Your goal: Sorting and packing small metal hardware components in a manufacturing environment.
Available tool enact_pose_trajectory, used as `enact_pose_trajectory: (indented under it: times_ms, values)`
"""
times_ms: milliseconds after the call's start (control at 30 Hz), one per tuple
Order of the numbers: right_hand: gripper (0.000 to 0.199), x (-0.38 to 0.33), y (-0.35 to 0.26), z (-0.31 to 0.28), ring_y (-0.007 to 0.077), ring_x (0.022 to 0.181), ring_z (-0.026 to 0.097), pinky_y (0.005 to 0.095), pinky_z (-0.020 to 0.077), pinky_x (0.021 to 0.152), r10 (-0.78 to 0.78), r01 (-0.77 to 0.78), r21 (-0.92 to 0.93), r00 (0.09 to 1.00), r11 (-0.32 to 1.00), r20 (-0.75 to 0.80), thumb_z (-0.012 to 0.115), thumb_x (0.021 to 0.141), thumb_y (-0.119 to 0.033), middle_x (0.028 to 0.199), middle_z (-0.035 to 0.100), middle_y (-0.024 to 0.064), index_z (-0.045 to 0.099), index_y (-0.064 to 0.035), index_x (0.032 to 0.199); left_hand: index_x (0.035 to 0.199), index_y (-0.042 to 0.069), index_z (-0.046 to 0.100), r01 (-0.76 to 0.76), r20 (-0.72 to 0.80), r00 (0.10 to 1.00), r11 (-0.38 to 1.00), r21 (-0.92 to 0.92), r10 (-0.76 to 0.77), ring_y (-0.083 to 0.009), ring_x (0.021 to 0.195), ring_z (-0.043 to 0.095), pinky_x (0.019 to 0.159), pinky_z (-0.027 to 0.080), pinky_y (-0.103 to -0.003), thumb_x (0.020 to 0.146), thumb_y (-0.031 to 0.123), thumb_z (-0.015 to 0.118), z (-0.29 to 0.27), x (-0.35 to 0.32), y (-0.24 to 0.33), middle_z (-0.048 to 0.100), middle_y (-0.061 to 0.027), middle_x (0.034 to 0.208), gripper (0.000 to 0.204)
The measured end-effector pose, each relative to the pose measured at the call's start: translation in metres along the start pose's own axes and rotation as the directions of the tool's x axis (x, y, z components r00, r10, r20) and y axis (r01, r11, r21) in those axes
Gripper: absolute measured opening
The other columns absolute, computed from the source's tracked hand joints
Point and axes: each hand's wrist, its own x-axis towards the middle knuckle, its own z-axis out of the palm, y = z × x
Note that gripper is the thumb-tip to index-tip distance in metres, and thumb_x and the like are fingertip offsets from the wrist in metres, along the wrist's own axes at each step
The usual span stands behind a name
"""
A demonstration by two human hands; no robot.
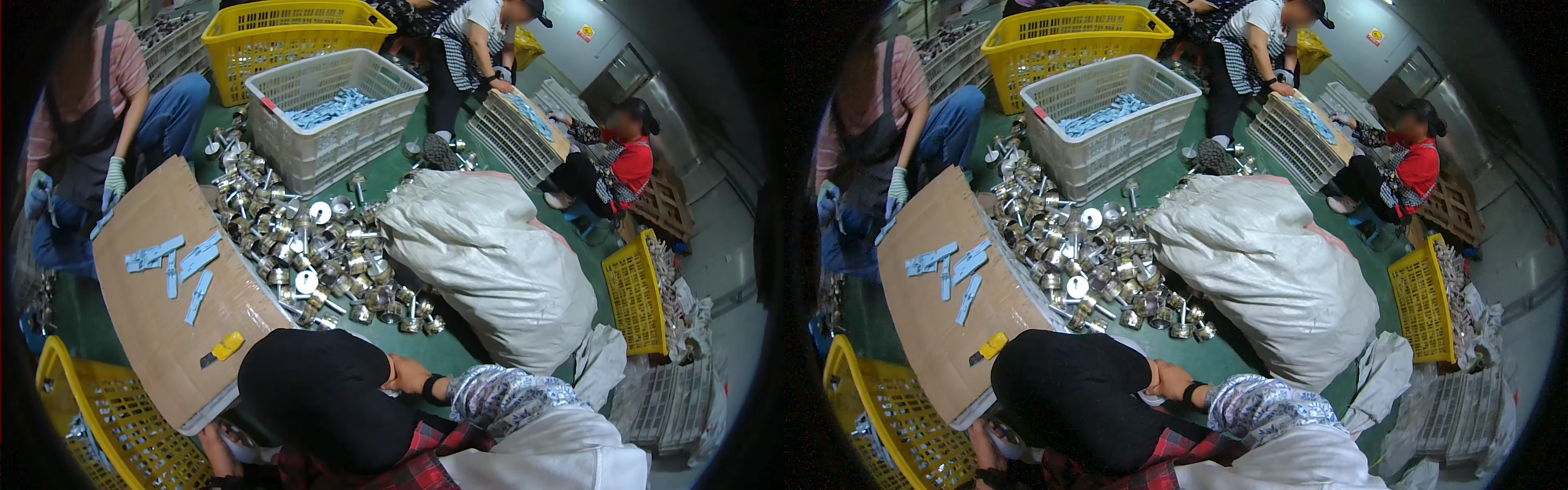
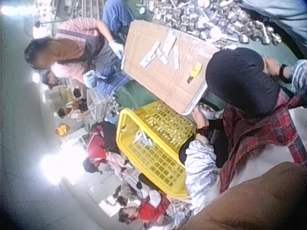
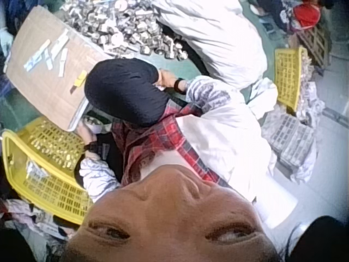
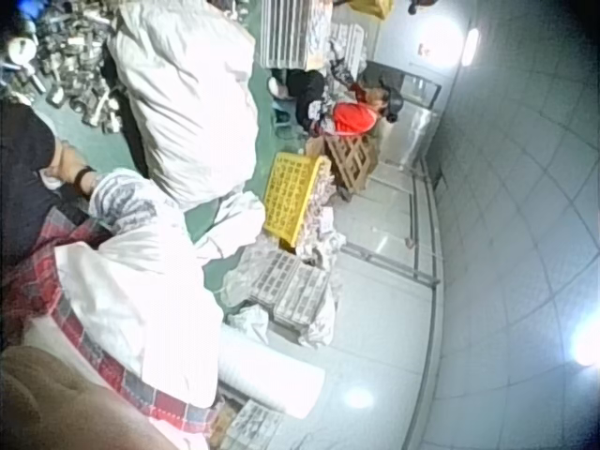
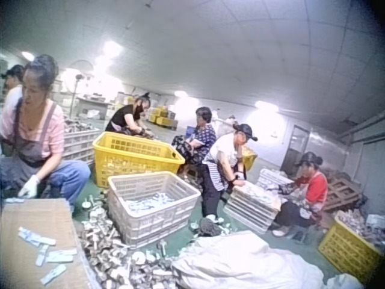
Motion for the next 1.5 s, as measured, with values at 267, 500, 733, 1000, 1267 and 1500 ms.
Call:
enact_pose_trajectory:
  times_ms: [267, 500, 733, 1000, 1267, 1500]
  values:
    - [0.071, -0.014, 0.002, 0.018, 0.0373, 0.100, 0.048, 0.0390, 0.0404, 0.086, -0.006, 0.038, 0.143, 0.976, 0.989, -0.220, 0.072, 0.064, -0.026, 0.109, 0.048, 0.0214, 0.037, -0.0104, 0.124, 0.112, 0.011, 0.038, 0.065, 0.011, 0.998, 0.997, -0.037, -0.064, -0.0143, 0.045, 0.041, 0.039, 0.037, -0.025, 0.080, 0.015, 0.042, 0.001, -0.002, 0.006, 0.043, -0.0055, 0.070, 0.033]
    - [0.068, 0.000, 0.012, 0.013, 0.0349, 0.098, 0.051, 0.0384, 0.0406, 0.085, -0.126, 0.152, 0.102, 0.966, 0.983, -0.226, 0.072, 0.062, -0.023, 0.105, 0.052, 0.0201, 0.040, -0.0058, 0.119, 0.113, 0.012, 0.038, 0.058, -0.005, 0.998, 0.997, -0.042, -0.058, -0.0143, 0.044, 0.041, 0.039, 0.037, -0.025, 0.080, 0.015, 0.042, 0.007, -0.007, 0.011, 0.044, -0.0054, 0.070, 0.033]
    - [0.065, 0.003, -0.008, -0.015, 0.0368, 0.094, 0.053, 0.0395, 0.0420, 0.081, -0.081, 0.081, -0.024, 0.997, 0.996, 0.015, 0.070, 0.062, -0.030, 0.098, 0.056, 0.0211, 0.042, -0.0023, 0.114, 0.104, 0.009, 0.039, 0.049, -0.005, 0.999, 0.999, -0.019, -0.049, -0.0139, 0.049, 0.041, 0.042, 0.036, -0.026, 0.079, 0.015, 0.042, 0.006, -0.011, 0.012, 0.042, -0.0041, 0.070, 0.026]
    - [0.080, 0.011, -0.005, -0.018, 0.0341, 0.091, 0.056, 0.0385, 0.0444, 0.078, -0.098, 0.123, -0.278, 0.990, 0.953, 0.104, 0.067, 0.060, -0.056, 0.099, 0.057, 0.0192, 0.041, -0.0008, 0.112, 0.108, 0.011, 0.036, 0.023, 0.053, 0.998, 1.000, -0.017, -0.022, -0.0141, 0.048, 0.043, 0.041, 0.038, -0.026, 0.083, 0.018, 0.043, 0.001, -0.005, 0.009, 0.044, -0.0044, 0.071, 0.026]
    - [0.076, 0.007, 0.016, 0.008, 0.0366, 0.095, 0.053, 0.0399, 0.0428, 0.082, -0.096, 0.088, -0.137, 0.994, 0.987, -0.054, 0.070, 0.064, -0.043, 0.107, 0.053, 0.0211, 0.036, -0.0033, 0.119, 0.114, 0.009, 0.036, 0.040, 0.055, 0.998, 0.999, 0.012, -0.040, -0.0127, 0.053, 0.049, 0.043, 0.041, -0.024, 0.085, 0.021, 0.045, 0.009, -0.017, 0.022, 0.050, -0.0041, 0.082, 0.033]
    - [0.076, 0.016, 0.016, 0.001, 0.0368, 0.095, 0.053, 0.0401, 0.0427, 0.082, -0.152, 0.150, -0.107, 0.988, 0.983, -0.009, 0.069, 0.063, -0.047, 0.106, 0.053, 0.0219, 0.038, -0.0030, 0.117, 0.112, 0.007, 0.040, 0.011, 0.069, 0.998, 1.000, -0.014, -0.010, -0.0105, 0.053, 0.050, 0.042, 0.040, -0.022, 0.084, 0.019, 0.046, 0.010, -0.018, 0.022, 0.052, -0.0041, 0.082, 0.030]
